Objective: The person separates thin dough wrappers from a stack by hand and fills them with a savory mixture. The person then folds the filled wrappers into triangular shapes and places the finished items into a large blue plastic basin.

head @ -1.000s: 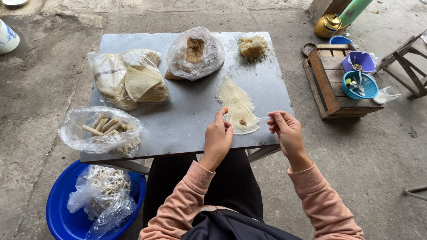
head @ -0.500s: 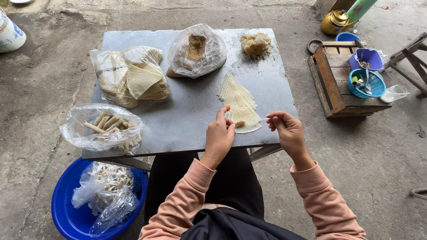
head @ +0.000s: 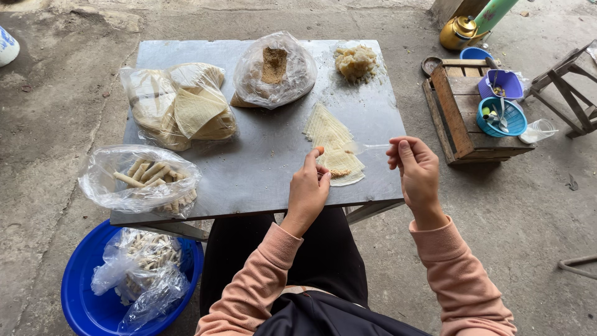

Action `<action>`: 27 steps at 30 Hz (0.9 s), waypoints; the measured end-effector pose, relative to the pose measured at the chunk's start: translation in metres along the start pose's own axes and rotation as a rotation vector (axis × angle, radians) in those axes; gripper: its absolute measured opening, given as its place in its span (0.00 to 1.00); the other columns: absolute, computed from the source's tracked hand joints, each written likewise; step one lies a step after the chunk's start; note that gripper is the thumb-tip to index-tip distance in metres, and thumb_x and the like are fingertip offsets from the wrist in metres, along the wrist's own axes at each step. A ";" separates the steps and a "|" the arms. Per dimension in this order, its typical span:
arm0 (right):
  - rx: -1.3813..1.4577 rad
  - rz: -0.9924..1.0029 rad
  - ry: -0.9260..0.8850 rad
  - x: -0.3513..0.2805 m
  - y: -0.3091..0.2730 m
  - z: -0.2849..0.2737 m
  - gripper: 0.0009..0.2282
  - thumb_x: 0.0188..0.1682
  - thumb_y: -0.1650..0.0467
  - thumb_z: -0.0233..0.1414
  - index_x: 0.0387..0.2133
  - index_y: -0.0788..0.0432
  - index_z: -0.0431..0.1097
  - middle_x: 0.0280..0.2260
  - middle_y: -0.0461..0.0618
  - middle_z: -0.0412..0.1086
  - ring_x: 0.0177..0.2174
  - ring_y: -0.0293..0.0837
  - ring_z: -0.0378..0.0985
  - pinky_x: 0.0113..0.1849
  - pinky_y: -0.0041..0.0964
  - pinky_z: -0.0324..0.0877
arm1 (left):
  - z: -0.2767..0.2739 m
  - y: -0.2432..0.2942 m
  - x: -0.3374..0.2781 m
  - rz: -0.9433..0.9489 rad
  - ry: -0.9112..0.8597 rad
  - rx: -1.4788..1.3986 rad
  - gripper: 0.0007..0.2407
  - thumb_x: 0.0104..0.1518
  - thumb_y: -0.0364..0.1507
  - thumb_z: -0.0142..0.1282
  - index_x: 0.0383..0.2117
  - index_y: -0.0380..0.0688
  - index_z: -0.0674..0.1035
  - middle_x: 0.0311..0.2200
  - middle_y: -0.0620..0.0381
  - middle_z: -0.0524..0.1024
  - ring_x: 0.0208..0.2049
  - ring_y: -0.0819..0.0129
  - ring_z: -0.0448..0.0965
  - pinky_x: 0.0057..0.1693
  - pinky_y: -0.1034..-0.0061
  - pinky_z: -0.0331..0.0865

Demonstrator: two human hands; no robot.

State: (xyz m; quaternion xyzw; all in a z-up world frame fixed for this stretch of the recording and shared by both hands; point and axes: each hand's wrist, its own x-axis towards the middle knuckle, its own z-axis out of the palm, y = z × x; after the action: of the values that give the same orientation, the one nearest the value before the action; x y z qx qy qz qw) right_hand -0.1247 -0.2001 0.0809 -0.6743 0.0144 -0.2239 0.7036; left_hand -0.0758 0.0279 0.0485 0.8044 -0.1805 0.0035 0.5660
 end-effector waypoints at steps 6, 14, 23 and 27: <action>0.092 -0.116 -0.016 0.080 -0.003 0.066 0.09 0.62 0.72 0.46 0.41 0.65 0.73 0.32 0.51 0.74 0.30 0.37 0.76 0.34 0.28 0.73 | -0.004 -0.009 0.000 0.090 -0.008 -0.095 0.20 0.57 0.21 0.58 0.57 0.34 0.69 0.30 0.50 0.82 0.31 0.65 0.86 0.40 0.75 0.81; -0.294 -0.201 0.024 0.181 0.045 0.175 0.08 0.57 0.72 0.50 0.36 0.65 0.75 0.26 0.48 0.76 0.23 0.32 0.76 0.25 0.26 0.70 | -0.009 -0.016 -0.003 0.125 -0.012 -0.169 0.21 0.58 0.21 0.58 0.59 0.38 0.69 0.31 0.52 0.82 0.33 0.64 0.86 0.42 0.73 0.80; -0.160 0.004 0.023 0.201 0.076 0.178 0.09 0.57 0.71 0.49 0.33 0.64 0.75 0.25 0.48 0.75 0.21 0.34 0.74 0.24 0.27 0.70 | -0.010 -0.018 -0.003 0.140 0.012 -0.123 0.21 0.57 0.21 0.59 0.59 0.40 0.69 0.32 0.51 0.82 0.33 0.62 0.85 0.42 0.69 0.79; 0.012 0.124 0.027 0.204 0.074 0.157 0.09 0.57 0.71 0.48 0.34 0.65 0.74 0.26 0.49 0.74 0.22 0.35 0.74 0.25 0.28 0.69 | -0.008 -0.021 -0.002 0.126 -0.002 -0.144 0.21 0.59 0.22 0.58 0.59 0.39 0.68 0.32 0.51 0.82 0.33 0.63 0.86 0.43 0.72 0.81</action>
State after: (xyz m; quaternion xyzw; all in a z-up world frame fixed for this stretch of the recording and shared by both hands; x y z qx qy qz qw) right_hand 0.1308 -0.1214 0.0820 -0.6646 0.0643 -0.1892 0.7199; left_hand -0.0703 0.0423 0.0320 0.7486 -0.2308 0.0254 0.6210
